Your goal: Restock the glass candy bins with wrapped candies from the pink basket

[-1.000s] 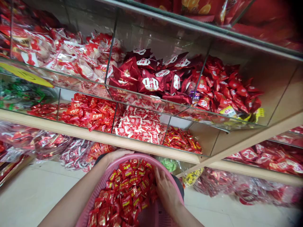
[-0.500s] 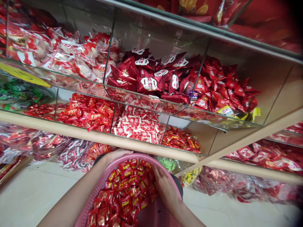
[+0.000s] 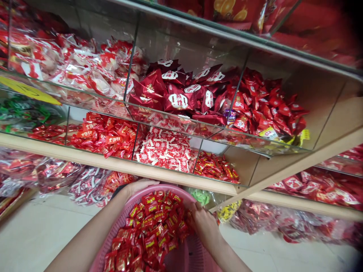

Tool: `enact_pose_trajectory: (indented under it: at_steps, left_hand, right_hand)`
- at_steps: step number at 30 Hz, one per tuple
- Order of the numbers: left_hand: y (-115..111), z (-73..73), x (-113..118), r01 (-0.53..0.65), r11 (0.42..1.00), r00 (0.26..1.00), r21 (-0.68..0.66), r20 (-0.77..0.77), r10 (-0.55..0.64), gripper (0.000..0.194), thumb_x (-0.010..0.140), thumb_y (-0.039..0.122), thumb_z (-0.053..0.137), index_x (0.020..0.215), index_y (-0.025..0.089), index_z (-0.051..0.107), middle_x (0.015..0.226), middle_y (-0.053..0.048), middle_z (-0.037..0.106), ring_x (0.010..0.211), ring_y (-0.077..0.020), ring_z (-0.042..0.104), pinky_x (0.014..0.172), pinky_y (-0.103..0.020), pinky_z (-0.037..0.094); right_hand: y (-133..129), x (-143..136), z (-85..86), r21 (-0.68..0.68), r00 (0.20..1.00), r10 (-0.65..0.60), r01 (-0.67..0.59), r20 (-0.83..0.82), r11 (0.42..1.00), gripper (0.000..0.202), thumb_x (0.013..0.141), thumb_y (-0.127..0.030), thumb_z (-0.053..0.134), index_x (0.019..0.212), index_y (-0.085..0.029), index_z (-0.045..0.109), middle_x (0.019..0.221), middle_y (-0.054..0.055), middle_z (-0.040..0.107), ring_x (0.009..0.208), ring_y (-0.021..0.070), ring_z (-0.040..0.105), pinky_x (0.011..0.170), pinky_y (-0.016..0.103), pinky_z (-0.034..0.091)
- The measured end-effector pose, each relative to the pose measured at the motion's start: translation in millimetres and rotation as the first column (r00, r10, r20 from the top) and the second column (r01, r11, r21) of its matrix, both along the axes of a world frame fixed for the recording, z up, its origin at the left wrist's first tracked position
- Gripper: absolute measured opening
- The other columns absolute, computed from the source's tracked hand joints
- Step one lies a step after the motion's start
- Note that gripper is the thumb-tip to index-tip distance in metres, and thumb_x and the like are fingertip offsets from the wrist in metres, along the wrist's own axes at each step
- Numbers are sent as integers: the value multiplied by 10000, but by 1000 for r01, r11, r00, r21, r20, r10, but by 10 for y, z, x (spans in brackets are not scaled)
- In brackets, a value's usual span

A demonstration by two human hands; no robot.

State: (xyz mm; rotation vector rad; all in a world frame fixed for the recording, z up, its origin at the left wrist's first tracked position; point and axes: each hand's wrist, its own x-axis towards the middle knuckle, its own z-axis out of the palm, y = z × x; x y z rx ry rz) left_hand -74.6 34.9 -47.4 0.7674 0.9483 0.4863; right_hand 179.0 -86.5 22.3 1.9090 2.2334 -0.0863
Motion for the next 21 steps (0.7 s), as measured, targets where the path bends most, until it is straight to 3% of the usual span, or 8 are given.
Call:
enact_pose_trajectory:
  at_steps: [4,8,12,17,21]
  left_hand:
    - [-24,64,-10,59,998,998,2,-2,-59,419,629,409,705,937,129,666,840,-63,722,801,-222,658,754,-287,495]
    - [-25,72,-11,42,999,999,7,1,-42,401,641,391,696,941,127,655,870,-72,719,865,-243,641,799,-317,481]
    - [-12,50,-1,49,999,999,23,3,-49,402,635,396,693,928,124,657,878,-77,717,917,-257,625,833,-313,464]
    - [-12,77,16,51,995,998,85,-31,-48,446,627,410,693,976,137,645,917,-63,713,928,-256,621,862,-310,449]
    - [-24,124,24,44,988,999,149,13,-47,462,641,390,691,1029,146,628,1001,-58,692,994,-256,592,902,-309,427]
  right_hand:
    - [-30,-107,-177,-6,996,12,-12,87,1000,293,812,-36,378,963,-130,610,948,141,633,726,196,658,539,230,460]
    - [-46,-128,-190,-76,993,33,-25,115,997,353,798,3,349,986,-118,623,969,167,632,716,201,663,539,233,466]
    - [-68,-94,-166,-148,997,51,-42,52,988,356,794,-11,359,1002,-137,620,1011,153,626,792,209,656,598,244,472]
    - [-128,-92,-100,-214,999,-36,27,-37,976,343,795,-57,378,1060,-136,580,1036,138,627,846,220,646,632,259,461]
    - [-212,-110,-61,-266,984,-34,-14,-175,964,293,778,-110,432,1020,-154,590,1054,129,622,895,224,625,702,274,442]
